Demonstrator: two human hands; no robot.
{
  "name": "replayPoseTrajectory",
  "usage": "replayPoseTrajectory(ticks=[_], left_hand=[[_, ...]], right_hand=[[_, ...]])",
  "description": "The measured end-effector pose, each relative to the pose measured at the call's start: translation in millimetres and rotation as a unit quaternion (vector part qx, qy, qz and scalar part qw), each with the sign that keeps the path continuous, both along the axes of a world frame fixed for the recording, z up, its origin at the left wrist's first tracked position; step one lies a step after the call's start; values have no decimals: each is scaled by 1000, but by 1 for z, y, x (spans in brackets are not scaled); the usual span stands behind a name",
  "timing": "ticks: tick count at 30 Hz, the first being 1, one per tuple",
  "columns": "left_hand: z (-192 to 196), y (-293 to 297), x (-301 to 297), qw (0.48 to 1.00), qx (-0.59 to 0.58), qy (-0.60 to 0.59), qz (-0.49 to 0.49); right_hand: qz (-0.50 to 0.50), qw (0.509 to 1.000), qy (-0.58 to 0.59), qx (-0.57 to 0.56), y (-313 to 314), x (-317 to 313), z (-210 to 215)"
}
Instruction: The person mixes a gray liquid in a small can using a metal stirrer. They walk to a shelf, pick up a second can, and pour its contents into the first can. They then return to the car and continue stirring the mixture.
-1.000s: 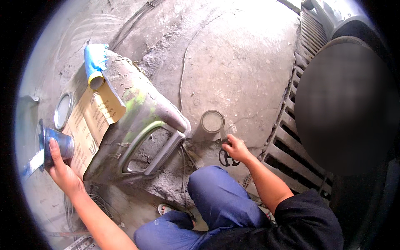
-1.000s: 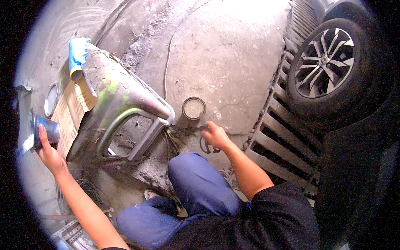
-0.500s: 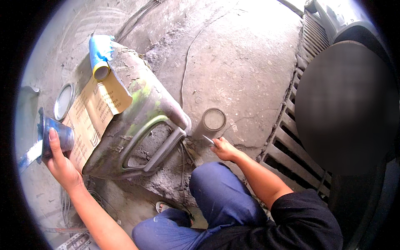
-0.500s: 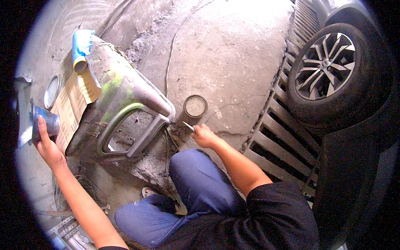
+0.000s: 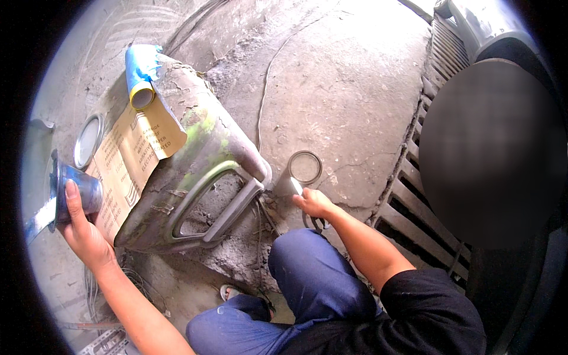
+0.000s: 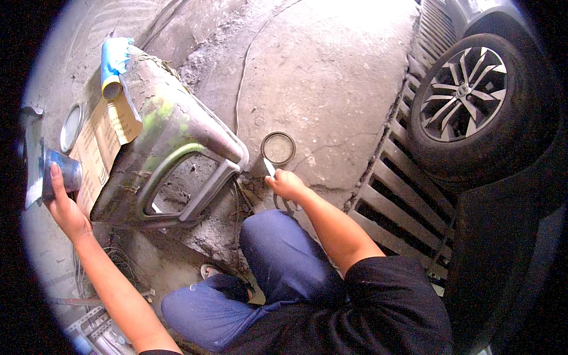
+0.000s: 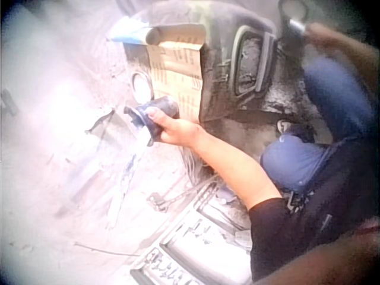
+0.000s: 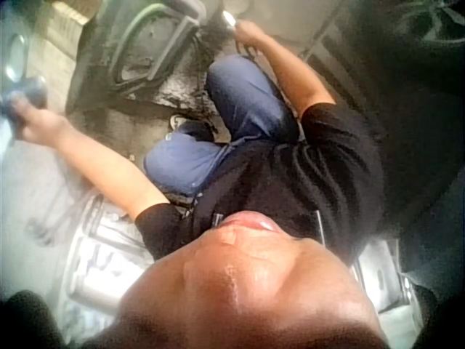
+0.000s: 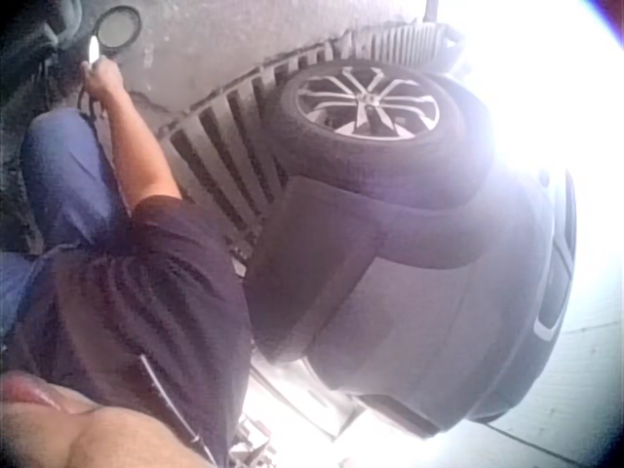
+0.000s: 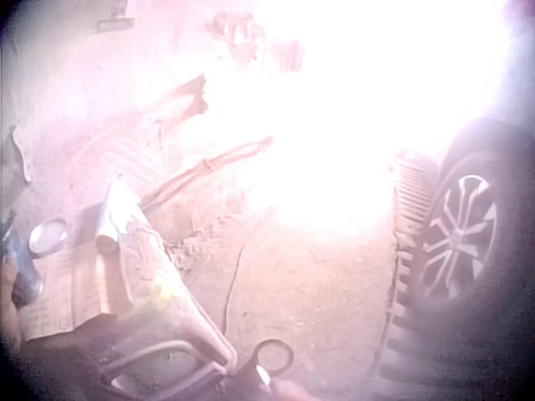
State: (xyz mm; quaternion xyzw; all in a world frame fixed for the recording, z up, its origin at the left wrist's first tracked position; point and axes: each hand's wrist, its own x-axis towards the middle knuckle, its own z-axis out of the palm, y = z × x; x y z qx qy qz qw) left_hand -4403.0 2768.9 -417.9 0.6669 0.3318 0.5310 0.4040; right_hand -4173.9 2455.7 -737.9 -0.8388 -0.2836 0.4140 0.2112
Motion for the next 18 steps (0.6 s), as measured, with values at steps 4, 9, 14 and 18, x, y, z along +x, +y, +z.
replayPoseTrajectory(ticks=[4,9,14,18], left_hand=[[4,-6,7,1000,9,5,12],[4,-8,8,1000,22,2,6],[4,-8,8,1000,9,-3,6],[3,-7,6,1000,8,-4,3]], right_hand=[[27,999,-9,20,0,-1,-16],[-16,999,-25,20,2,-6,-5],[-34,999,23,-9,7,-4,6],[-66,995,-58,-50,8,-22,5]])
